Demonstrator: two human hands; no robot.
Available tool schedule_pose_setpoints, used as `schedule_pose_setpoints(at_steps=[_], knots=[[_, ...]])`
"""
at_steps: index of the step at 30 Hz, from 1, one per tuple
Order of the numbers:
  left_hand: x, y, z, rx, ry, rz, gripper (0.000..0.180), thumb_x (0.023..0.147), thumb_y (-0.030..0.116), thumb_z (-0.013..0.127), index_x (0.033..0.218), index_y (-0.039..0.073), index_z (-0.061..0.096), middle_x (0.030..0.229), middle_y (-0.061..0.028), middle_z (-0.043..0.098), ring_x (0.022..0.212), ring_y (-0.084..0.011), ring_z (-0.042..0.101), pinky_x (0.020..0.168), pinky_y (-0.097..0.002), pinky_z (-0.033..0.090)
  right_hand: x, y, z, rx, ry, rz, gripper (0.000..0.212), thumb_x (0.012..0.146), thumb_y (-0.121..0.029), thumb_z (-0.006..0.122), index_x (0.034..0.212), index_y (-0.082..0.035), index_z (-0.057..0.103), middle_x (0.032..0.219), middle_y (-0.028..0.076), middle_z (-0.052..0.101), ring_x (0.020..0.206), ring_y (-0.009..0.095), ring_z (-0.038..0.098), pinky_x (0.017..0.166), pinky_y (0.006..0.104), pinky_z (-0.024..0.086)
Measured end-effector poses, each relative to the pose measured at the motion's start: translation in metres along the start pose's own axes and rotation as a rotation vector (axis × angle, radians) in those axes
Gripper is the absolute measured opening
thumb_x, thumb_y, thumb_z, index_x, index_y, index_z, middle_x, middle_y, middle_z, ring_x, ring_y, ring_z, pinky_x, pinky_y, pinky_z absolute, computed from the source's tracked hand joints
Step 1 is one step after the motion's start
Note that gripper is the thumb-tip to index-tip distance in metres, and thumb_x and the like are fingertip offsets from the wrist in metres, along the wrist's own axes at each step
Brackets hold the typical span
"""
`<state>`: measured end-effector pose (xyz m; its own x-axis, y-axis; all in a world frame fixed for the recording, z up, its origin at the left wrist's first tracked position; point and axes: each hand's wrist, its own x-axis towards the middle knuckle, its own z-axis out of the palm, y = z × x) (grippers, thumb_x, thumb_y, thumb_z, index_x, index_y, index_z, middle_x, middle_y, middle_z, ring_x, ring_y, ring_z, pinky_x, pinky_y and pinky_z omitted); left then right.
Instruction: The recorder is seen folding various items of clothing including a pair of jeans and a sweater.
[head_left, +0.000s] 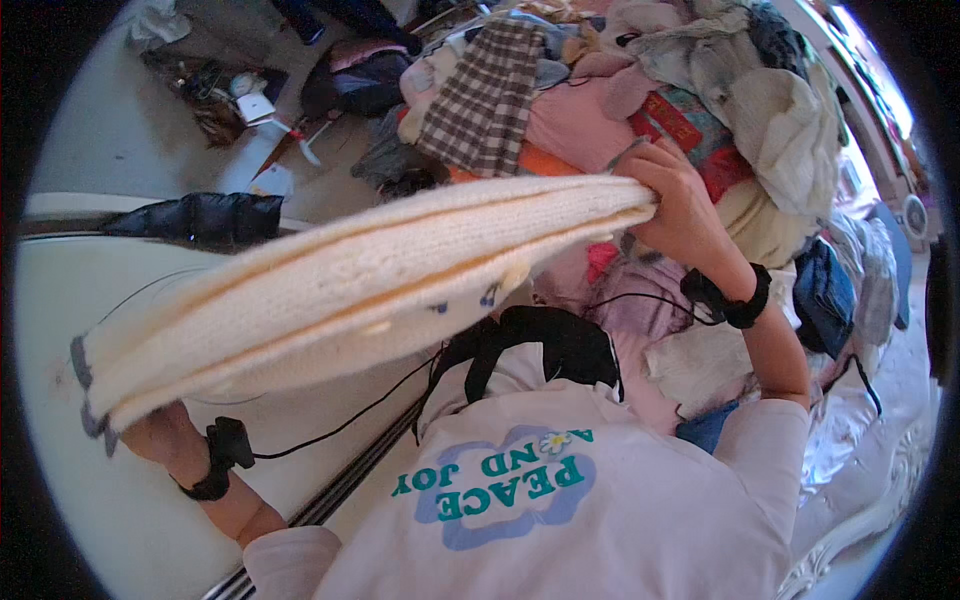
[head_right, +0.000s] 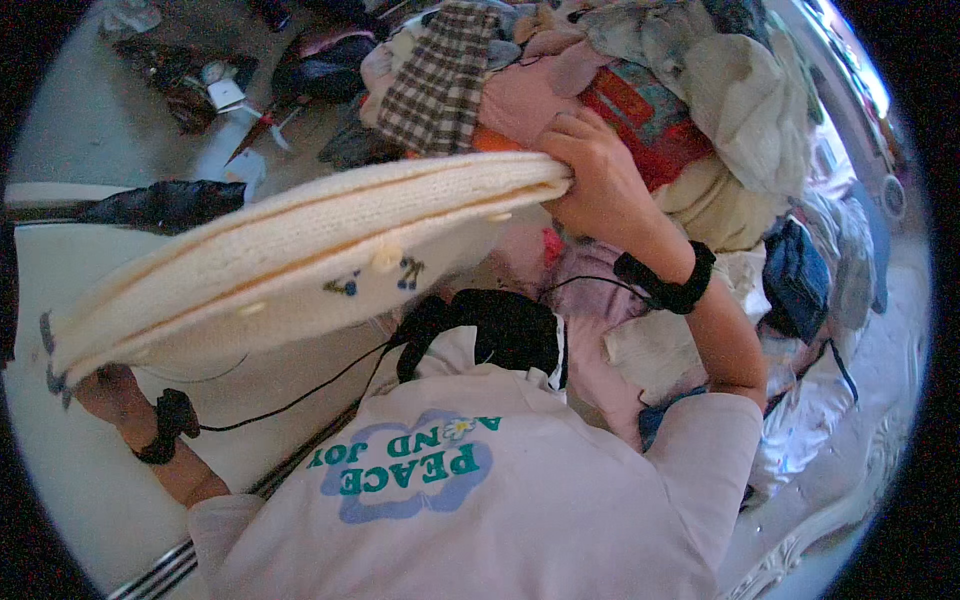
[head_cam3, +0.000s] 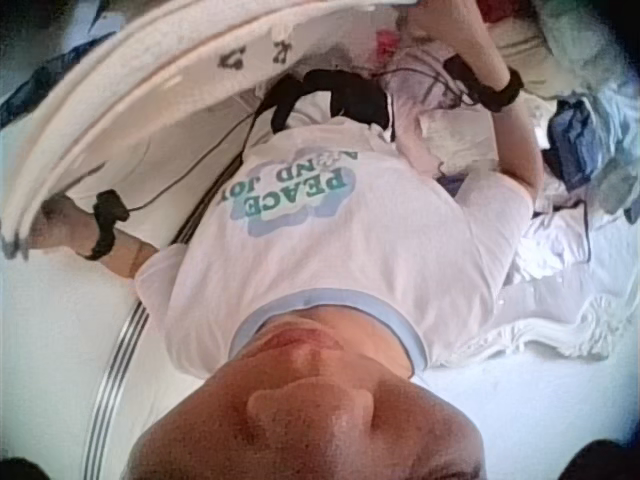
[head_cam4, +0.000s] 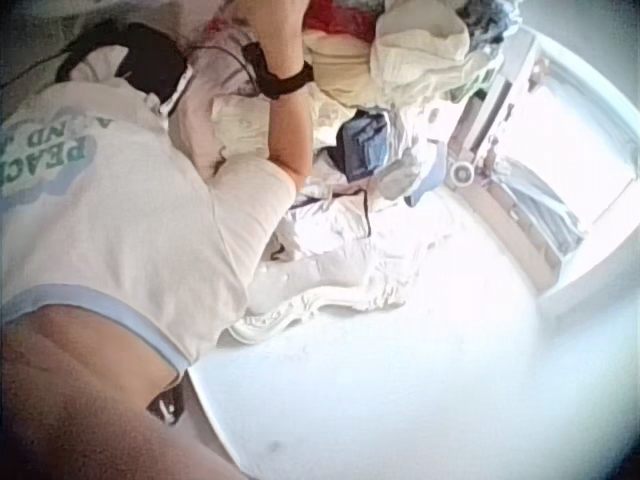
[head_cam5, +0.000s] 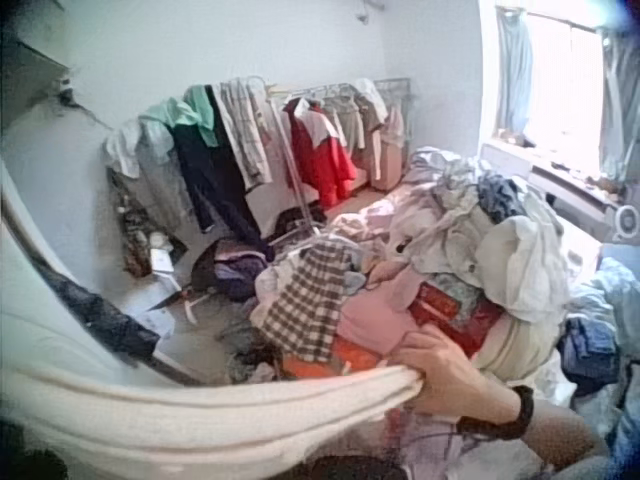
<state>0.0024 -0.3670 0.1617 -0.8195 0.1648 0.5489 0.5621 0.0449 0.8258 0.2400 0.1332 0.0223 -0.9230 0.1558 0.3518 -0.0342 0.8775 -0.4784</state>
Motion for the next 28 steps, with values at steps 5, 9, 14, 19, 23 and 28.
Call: schedule_pose_setpoints(at_steps=[5, 9, 14, 19, 23, 28], knots=[[0.032, -0.059, 0.041, -0.013, -0.258, 0.161, 0.034, 0.087, 0.011, 0.055, 0.118, -0.001, 0.047, 0.121, -0.0157, 0.051, 0.108, -0.0292, 0.054, 0.092, -0.0451, 0.047, -0.032, -0.006, -0.02, -0.326, 0.143, 0.0, 0.035, 0.056, -0.012, 0.072, 0.087, -0.006, 0.058, 0.089, 0.009, 0.061, 0.095, 0.028, 0.056, 0.098, 0.043, 0.035], [0.054, -0.096, 0.059, -0.345, -0.32, 0.046, 0.035, 0.088, 0.011, 0.054, 0.119, -0.002, 0.046, 0.121, -0.0161, 0.051, 0.106, -0.0285, 0.054, 0.091, -0.0433, 0.048, -0.06, -0.04, -0.048, -0.21, 0.194, 0.254, 0.036, 0.058, -0.008, 0.07, 0.091, -0.008, 0.056, 0.082, 0.008, 0.06, 0.081, 0.03, 0.06, 0.098, 0.0395, 0.038], [0.069, -0.129, 0.066, -0.547, -0.372, -0.052, 0.038, 0.09, 0.014, 0.052, 0.123, -0.002, 0.043, 0.121, -0.0169, 0.051, 0.107, -0.0265, 0.054, 0.091, -0.0404, 0.049, -0.101, -0.114, -0.075, -0.306, 0.453, 0.491, 0.032, 0.064, -0.001, 0.066, 0.095, -0.004, 0.057, 0.087, 0.01, 0.063, 0.084, 0.024, 0.063, 0.097, 0.0368, 0.041], [0.026, -0.182, 0.089, -0.594, -0.637, -0.342, 0.041, 0.089, 0.029, 0.052, 0.119, 0.001, 0.045, 0.118, -0.0149, 0.053, 0.102, -0.0269, 0.056, 0.089, -0.0376, 0.047, -0.157, -0.202, -0.086, -0.517, 0.509, 0.586, 0.026, 0.075, -0.017, 0.061, 0.095, -0.003, 0.057, 0.086, 0.007, 0.064, 0.086, 0.02, 0.063, 0.1, 0.047, 0.037], [-0.026, -0.13, 0.128, -0.699, -0.989, -0.6, 0.044, 0.086, 0.042, 0.055, 0.105, 0.003, 0.049, 0.105, -0.0117, 0.057, 0.09, -0.0225, 0.059, 0.081, -0.0331, 0.048, -0.201, -0.259, -0.1, -0.584, 0.553, 0.678, 0.033, 0.079, -0.03, 0.058, 0.095, -0.002, 0.054, 0.085, 0.01, 0.063, 0.086, 0.021, 0.062, 0.102, 0.0491, 0.033], [-0.049, -0.115, 0.178, -0.61, -1.284, -0.151, 0.051, 0.08, 0.042, 0.062, 0.107, 0.001, 0.05, 0.094, -0.0099, 0.06, 0.084, -0.0178, 0.058, 0.075, -0.0336, 0.048, -0.248, -0.293, -0.144, -0.755, 0.48, 0.777, 0.031, 0.08, -0.029, 0.056, 0.096, -0.002, 0.054, 0.086, 0.011, 0.063, 0.089, 0.023, 0.061, 0.105, 0.0485, 0.03]])
